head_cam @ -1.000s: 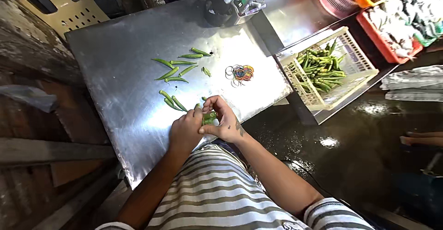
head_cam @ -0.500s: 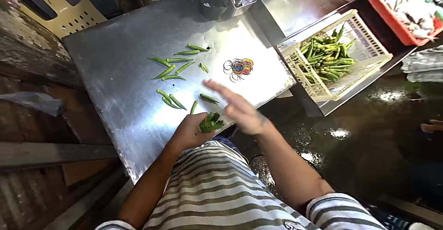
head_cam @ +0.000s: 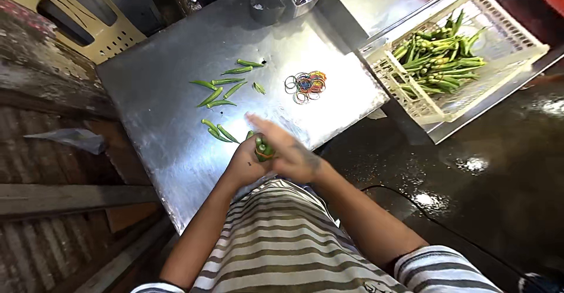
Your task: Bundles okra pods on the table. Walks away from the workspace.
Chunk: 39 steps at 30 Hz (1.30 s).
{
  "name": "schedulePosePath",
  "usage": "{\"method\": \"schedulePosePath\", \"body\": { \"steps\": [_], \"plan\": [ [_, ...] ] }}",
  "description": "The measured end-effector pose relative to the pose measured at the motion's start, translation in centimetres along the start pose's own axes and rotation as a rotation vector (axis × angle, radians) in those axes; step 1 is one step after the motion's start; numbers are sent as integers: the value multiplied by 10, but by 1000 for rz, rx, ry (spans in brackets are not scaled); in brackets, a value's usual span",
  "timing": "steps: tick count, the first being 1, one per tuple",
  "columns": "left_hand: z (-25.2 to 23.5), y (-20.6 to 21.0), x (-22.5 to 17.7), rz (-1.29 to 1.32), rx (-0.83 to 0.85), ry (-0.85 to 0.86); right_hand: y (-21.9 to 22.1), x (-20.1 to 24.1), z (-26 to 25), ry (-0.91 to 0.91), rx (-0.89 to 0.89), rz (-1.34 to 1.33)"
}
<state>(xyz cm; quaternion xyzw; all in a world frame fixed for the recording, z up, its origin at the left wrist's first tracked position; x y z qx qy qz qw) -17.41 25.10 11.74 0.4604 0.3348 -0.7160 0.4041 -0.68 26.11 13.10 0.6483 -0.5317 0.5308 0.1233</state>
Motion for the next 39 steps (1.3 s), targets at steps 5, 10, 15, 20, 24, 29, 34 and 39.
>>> {"method": "schedulePosePath", "body": {
  "steps": [5,10,15,20,24,29,34,39],
  "plan": [
    [-18,-1,-5,-210,-85,-149,-3,-25,7,105,-24,-172],
    [-28,10,-15,-375,-2,-213,-19,-40,20,278,-67,-131],
    [-25,20,-16,-7,-28,-232,-81,-64,57,565,-206,-459],
    [-15,-14,9,234,-91,-196,-214,-92,120,494,-1142,-298],
    [-6,-25,25,370,-261,-384,-269,-109,138,369,-1534,-320],
    [-2,-15,32,522,-360,-405,-163,-109,100,625,-1060,-229],
    [0,-6,21,585,-327,-348,-66,-129,56,611,-603,-224],
    [8,-21,36,567,-368,-345,-51,-145,23,603,-338,146]
  ]
}}
Point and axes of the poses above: each hand's wrist, its own z-axis away from the middle knuckle, its own y-axis out of the palm, x = y × z, the point moved 1 cm from there along -z, towards the middle knuckle, and after that the axes turned 8 degrees about -y, right-handed, at the moved point
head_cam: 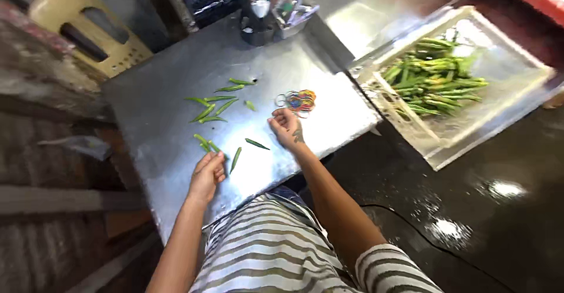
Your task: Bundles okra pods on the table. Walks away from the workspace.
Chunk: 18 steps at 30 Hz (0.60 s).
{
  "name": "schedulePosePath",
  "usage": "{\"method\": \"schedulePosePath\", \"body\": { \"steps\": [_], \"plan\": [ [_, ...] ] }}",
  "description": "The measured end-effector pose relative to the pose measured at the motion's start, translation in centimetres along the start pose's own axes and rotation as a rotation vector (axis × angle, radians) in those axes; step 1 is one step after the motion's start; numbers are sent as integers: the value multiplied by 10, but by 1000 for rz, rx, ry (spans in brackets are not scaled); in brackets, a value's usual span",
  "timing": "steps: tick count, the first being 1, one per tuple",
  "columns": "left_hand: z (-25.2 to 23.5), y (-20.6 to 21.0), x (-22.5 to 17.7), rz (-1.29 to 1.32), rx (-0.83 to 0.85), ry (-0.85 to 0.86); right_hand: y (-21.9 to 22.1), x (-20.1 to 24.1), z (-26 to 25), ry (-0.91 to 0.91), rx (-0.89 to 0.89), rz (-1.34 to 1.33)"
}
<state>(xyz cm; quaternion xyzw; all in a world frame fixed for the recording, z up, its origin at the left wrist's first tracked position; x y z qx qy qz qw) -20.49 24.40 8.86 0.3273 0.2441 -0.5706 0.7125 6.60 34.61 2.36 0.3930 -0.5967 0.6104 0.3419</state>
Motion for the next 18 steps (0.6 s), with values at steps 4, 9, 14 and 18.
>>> {"method": "schedulePosePath", "body": {
  "steps": [4,9,14,18],
  "plan": [
    [-2,-14,11,-98,-14,32,14,20,-43,-117,-25,146],
    [-6,-17,19,-95,-67,-22,69,44,-115,-365,129,394],
    [-9,-31,3,-99,-93,48,89,64,-163,-113,326,734],
    [-15,-53,-10,-158,-96,150,95,47,-163,-305,277,900]
  ]
}}
Point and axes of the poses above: each hand's wrist, its own z-axis away from the middle knuckle, its own y-axis out of the palm, x = y × z, the point moved 1 cm from there along -z, towards the middle knuckle, and after that the axes turned 8 degrees about -y, right-handed, at the moved point
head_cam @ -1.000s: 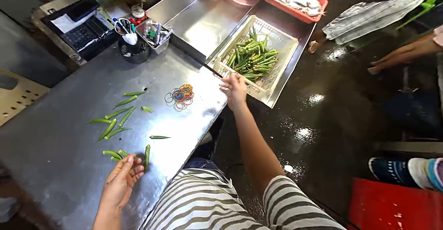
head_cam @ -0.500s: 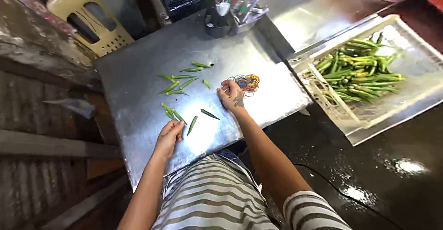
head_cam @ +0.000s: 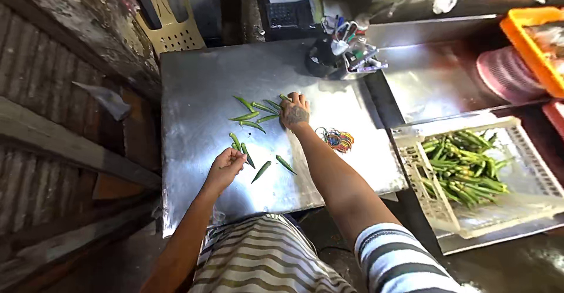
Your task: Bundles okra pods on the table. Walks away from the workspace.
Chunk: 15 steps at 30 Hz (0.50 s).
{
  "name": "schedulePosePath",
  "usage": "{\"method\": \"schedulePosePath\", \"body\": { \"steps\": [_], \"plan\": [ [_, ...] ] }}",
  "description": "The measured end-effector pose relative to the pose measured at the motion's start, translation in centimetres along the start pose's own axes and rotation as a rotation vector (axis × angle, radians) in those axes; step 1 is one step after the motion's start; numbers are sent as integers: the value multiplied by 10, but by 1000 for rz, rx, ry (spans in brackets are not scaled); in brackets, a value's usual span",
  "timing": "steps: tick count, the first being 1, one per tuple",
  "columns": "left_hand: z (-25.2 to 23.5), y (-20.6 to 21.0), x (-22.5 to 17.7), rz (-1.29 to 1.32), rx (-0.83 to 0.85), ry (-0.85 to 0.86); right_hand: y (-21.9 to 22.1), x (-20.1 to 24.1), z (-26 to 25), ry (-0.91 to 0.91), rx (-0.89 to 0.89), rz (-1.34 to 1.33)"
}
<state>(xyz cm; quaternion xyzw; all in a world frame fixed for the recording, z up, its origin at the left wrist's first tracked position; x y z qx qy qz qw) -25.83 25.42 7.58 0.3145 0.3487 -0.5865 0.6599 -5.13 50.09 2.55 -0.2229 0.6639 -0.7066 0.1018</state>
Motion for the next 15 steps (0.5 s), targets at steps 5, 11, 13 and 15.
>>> {"method": "schedulePosePath", "body": {
  "steps": [5,11,13,15],
  "plan": [
    [-21,-14,-1,-209,-108,142,-11,14,28,10,-90,-322],
    [-56,8,-12,-392,-170,285,-22,36,21,-145,-64,-364],
    [-57,18,-26,-568,-374,425,-42,48,12,-264,13,-364],
    [-53,22,-40,-689,-512,517,-61,63,8,-471,200,-425]
  ]
}}
Point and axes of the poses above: each hand's wrist, its own z-axis away from the middle knuckle, its own y-axis out of the palm, x = y × z, the point moved 1 cm from there along -z, towards the middle knuckle, and after that the axes turned 8 degrees about -y, right-handed, at the moved point
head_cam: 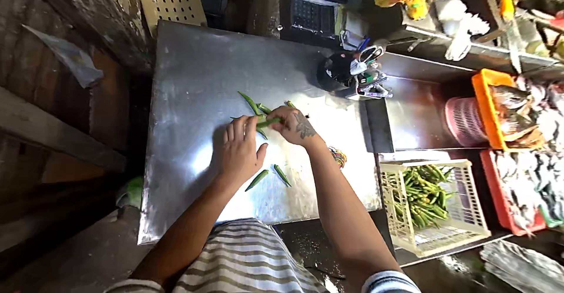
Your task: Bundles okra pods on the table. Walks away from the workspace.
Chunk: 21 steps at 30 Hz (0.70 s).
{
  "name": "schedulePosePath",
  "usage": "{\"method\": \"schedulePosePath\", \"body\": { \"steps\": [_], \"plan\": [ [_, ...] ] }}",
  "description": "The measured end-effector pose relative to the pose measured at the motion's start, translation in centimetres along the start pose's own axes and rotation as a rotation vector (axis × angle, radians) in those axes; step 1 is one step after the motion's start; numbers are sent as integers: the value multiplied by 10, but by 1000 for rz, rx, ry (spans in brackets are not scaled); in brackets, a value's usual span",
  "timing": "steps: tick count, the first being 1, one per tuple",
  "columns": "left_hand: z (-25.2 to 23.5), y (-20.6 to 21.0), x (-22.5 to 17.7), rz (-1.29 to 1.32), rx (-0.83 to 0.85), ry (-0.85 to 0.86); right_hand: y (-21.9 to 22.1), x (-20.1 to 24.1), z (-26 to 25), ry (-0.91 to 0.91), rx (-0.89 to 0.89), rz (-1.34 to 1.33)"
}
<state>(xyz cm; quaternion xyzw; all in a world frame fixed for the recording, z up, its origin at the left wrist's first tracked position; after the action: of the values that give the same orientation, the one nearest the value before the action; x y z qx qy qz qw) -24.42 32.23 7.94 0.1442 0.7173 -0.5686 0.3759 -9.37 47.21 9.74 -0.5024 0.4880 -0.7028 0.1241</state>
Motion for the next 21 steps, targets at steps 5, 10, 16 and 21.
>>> {"method": "schedulePosePath", "body": {
  "steps": [5,10,16,21],
  "plan": [
    [-11,2,15,552,360,-278,-7,23,-20,51,103,-491],
    [-3,0,47,670,273,-278,37,-48,-36,545,-14,266],
    [-24,-6,44,143,212,-215,47,-22,-20,512,-356,216],
    [-91,43,20,-227,363,-155,32,-8,-15,581,-513,15]
  ]
}}
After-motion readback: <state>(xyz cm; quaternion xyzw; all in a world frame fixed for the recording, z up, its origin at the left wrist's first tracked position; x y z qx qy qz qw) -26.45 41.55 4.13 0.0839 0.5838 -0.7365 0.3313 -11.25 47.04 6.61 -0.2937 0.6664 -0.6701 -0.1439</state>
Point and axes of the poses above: each hand's wrist, its own z-axis away from the middle knuckle, its own y-axis out of the palm, x = y × z, the point moved 1 cm from there along -z, towards the middle knuckle, and after that the axes turned 8 degrees about -y, right-handed, at the moved point
